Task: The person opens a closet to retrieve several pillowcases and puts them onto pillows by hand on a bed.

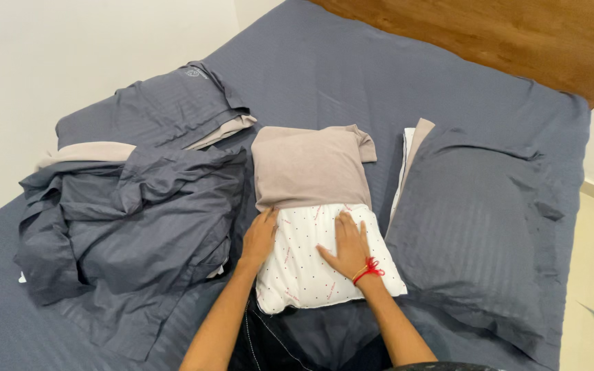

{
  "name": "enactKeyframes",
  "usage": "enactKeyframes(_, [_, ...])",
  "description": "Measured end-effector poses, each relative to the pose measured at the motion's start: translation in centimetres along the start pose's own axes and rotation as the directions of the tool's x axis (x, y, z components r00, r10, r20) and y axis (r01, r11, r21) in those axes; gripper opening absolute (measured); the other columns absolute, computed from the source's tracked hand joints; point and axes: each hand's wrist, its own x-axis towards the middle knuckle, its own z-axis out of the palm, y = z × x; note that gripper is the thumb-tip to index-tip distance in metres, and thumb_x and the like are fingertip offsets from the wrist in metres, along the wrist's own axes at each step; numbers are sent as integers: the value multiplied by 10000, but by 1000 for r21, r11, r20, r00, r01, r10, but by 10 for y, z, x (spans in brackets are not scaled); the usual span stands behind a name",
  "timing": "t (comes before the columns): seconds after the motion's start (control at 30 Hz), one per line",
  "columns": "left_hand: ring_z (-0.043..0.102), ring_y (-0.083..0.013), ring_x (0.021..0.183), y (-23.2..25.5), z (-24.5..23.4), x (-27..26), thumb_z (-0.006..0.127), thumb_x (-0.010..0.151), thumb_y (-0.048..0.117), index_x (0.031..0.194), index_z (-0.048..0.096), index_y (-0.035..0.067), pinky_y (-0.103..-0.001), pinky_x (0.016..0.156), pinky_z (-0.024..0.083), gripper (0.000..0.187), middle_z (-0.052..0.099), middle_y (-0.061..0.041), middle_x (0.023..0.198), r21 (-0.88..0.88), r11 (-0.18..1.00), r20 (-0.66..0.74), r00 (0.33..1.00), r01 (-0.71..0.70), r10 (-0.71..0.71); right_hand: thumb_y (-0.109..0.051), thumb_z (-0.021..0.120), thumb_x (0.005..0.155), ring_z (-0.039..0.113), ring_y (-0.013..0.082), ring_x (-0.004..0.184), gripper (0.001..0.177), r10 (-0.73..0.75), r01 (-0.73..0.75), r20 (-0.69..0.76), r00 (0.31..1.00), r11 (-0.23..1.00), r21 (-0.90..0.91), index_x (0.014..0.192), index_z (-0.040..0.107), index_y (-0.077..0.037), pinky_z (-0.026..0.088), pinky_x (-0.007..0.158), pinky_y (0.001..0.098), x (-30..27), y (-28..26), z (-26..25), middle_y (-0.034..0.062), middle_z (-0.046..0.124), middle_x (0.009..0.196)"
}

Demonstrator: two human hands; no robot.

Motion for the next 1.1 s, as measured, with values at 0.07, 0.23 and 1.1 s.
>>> enactKeyframes(0.07, [555, -362, 1229, -2, 19, 7, 673, 917, 70, 1358, 580, 55, -443, 981, 477, 450, 591, -161, 1371, -39, 999, -110, 994, 23, -27, -654, 708, 746, 255, 418, 1471, 1072, -68, 68, -35, 997, 998, -1, 1413, 432, 138, 152, 1148, 643, 1, -24, 4, 309, 330, 1538])
enactKeyframes(0.23, [576, -372, 1044, -4, 25, 26, 730, 824, 140, 1198, 621, 63, -454, 887, 496, 396, 622, -122, 1182, -88, 989, -180, 975, 118, -133, -690, 707, 741, 243, 444, 1498, 1032, -305, 303, 143, 941, 952, 36, 1391, 513, 88, 135, 1192, 641, 13, -86, 10, 296, 355, 1558])
enactKeyframes(1.1, [625, -307, 962, 7, 13, -34, 673, 838, 155, 941, 647, 137, -497, 754, 502, 108, 616, -55, 1049, -1, 977, -208, 956, 213, -208, -436, 747, 745, 267, 348, 1445, 803, -98, 118, 234, 967, 990, -71, 1402, 488, -53, 78, 1072, 794, 38, -95, 103, 158, 407, 1561])
